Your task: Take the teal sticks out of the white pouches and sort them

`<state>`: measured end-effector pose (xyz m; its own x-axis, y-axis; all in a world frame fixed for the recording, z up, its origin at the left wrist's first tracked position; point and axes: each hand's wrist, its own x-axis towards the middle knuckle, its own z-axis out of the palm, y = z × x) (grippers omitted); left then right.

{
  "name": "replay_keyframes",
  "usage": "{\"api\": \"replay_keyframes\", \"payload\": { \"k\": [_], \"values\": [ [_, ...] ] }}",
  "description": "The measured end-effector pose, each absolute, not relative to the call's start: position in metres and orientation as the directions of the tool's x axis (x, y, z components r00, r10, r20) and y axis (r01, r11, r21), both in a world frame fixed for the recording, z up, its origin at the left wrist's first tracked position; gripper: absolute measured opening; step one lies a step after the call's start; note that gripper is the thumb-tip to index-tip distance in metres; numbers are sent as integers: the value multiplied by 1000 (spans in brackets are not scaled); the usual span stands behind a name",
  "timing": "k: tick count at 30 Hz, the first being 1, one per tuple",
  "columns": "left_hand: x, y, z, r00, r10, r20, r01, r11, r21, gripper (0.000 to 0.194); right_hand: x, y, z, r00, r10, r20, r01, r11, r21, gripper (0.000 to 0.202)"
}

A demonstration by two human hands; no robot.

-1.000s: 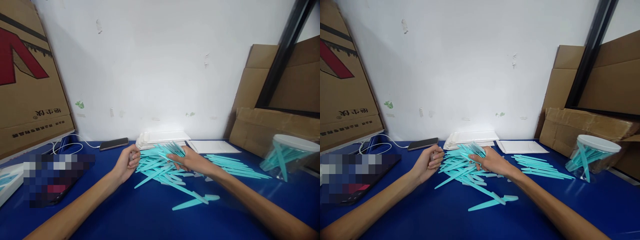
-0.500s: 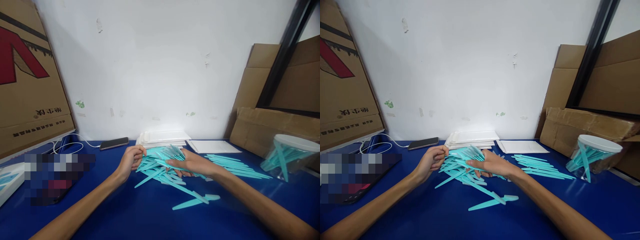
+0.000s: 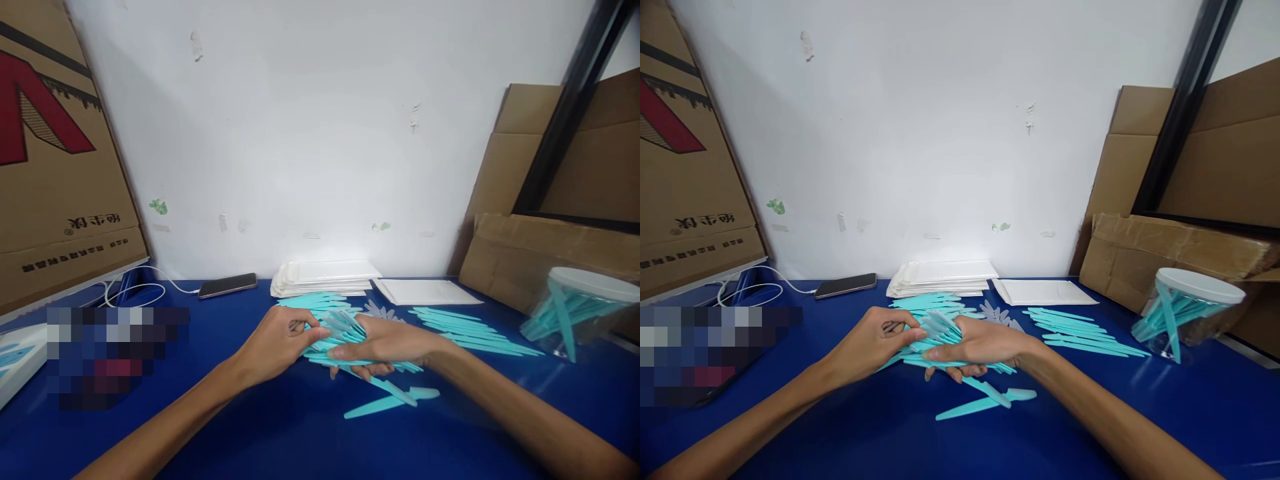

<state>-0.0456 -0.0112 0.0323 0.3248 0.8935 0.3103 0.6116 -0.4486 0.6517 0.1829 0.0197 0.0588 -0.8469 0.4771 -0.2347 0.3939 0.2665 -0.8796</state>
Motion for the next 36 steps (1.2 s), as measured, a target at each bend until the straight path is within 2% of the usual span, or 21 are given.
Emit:
{"api": "replay_keyframes", "payload": {
  "k": [4,10,15,22,27,36],
  "values": [
    [-49,-5,31,353,885,302,565,-459,685,40,183,24,54,-863,469,-187,351,291,-890,58],
    [-52,-5,38,423,849,317,601,-524,603,38,184,21,60,-887,428,-171,319,303,-898,58],
    [-52,-4,40,437,844,310,603,-531,596,39,185,21,63,-871,446,-207,348,264,-899,58],
    [-52,0,37,449,851,271,544,-501,673,38,186,24,65,-869,430,-247,366,222,-904,57],
    [-49,0,35,478,849,223,533,-483,695,40,192,26,71,-823,429,-372,472,154,-868,56],
    [-45,0,33,505,827,249,536,-526,660,38,197,33,69,-814,407,-415,510,158,-845,57]
  ]
}}
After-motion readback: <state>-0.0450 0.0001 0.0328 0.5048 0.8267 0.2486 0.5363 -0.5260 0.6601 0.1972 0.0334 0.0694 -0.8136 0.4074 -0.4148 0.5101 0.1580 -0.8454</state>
